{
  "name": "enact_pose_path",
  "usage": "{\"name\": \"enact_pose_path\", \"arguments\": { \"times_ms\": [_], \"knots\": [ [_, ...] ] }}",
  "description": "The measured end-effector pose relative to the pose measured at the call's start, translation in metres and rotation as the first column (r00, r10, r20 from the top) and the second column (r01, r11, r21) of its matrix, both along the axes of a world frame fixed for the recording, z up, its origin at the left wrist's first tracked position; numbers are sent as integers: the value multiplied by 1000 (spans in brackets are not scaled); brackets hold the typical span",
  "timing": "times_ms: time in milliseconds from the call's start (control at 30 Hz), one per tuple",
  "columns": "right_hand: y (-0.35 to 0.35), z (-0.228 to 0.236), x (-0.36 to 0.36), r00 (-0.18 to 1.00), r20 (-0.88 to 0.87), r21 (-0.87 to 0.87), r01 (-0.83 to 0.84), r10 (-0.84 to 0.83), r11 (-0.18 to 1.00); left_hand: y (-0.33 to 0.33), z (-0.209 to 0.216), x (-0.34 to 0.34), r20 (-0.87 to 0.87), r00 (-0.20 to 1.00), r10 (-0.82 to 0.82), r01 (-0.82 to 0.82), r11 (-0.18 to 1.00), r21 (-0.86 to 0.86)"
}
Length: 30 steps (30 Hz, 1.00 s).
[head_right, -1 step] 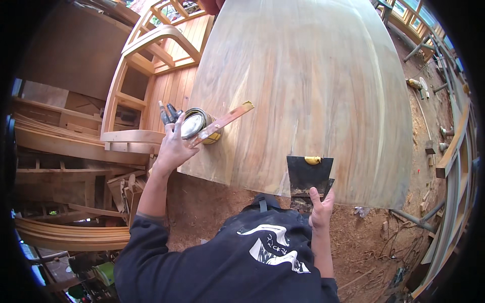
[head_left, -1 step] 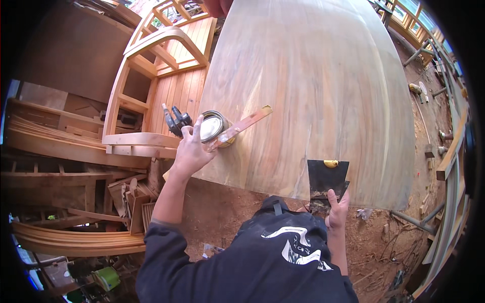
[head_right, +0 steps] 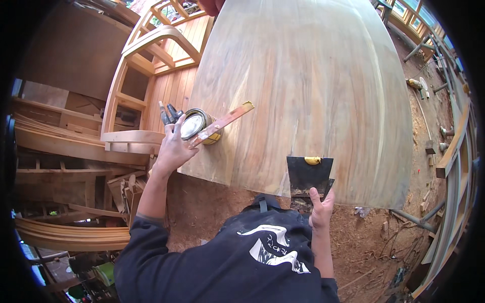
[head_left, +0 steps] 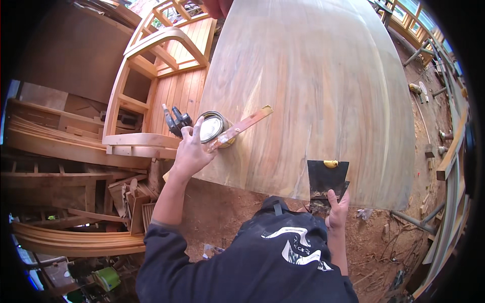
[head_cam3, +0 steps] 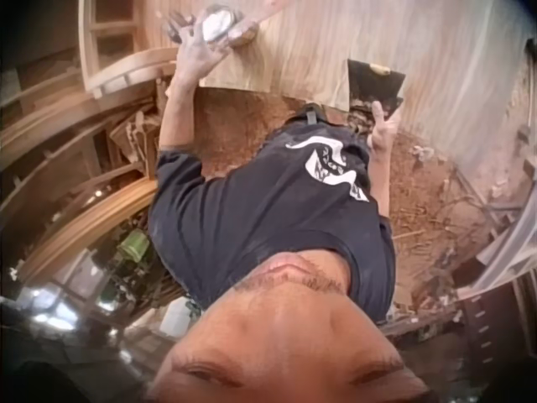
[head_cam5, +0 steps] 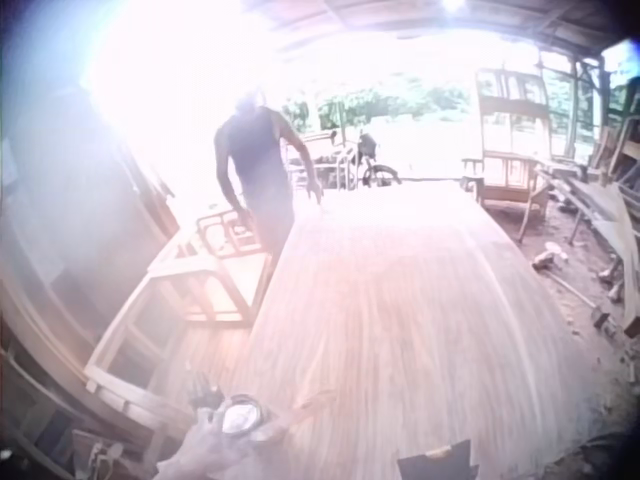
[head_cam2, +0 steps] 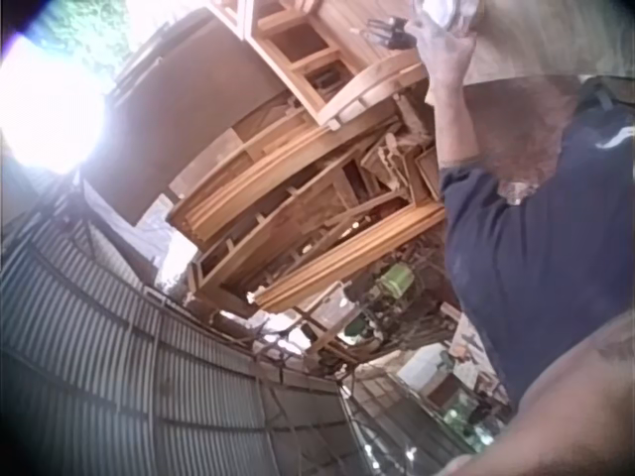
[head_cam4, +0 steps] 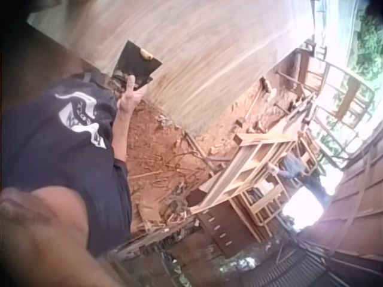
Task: The person sands the underside of a wooden frame with sandpaper and then applies yellow putty to a large tabletop using a metal scraper.
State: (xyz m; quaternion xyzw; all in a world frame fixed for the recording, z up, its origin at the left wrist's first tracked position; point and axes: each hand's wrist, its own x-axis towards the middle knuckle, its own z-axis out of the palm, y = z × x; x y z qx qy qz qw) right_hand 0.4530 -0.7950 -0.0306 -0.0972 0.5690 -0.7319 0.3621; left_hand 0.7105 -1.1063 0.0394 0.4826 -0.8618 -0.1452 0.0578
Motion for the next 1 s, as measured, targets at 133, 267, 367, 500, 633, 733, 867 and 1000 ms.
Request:
{"name": "enact_pose_path", "arguments": {
  "times_ms": [133, 267, 367, 500, 633, 733, 867, 1000],
  "knots": [
    [1, -2, 0, 1000, 11, 1, 28, -28, 1000, 6, 0, 3, -45, 997, -65, 64, 998, -9],
    [-2, 6, 2, 999, -10, -13, 35, -35, 999, 10, -1, -3, -108, 992, -62, 55, 996, -64],
    [1, -3, 0, 1000, -4, -8, 26, -26, 1000, -2, -19, -9, -188, 982, -28, 10, 996, -93],
    [4, -8, -1, 1000, 24, 0, 4, -4, 1000, -5, -19, -13, -141, 990, 12, -28, 993, -115],
    [2, 2, 1, 1000, 17, 3, -17, 17, 1000, -27, -26, -12, -171, 985, -22, 2, 994, -114],
    [1, 0, 1, 997, -65, 19, 36, -34, 999, -31, -27, -16, -166, 984, -65, 45, 991, -122],
    [6, -12, -3, 1000, 27, 3, -7, 7, 1000, -26, -25, -20, -87, 995, -51, 40, 992, -119],
    [9, -18, -6, 997, 62, 4, -49, 49, 999, -18, -8, -40, -76, 997, 1, 0, 1000, 8]
  ]
}}
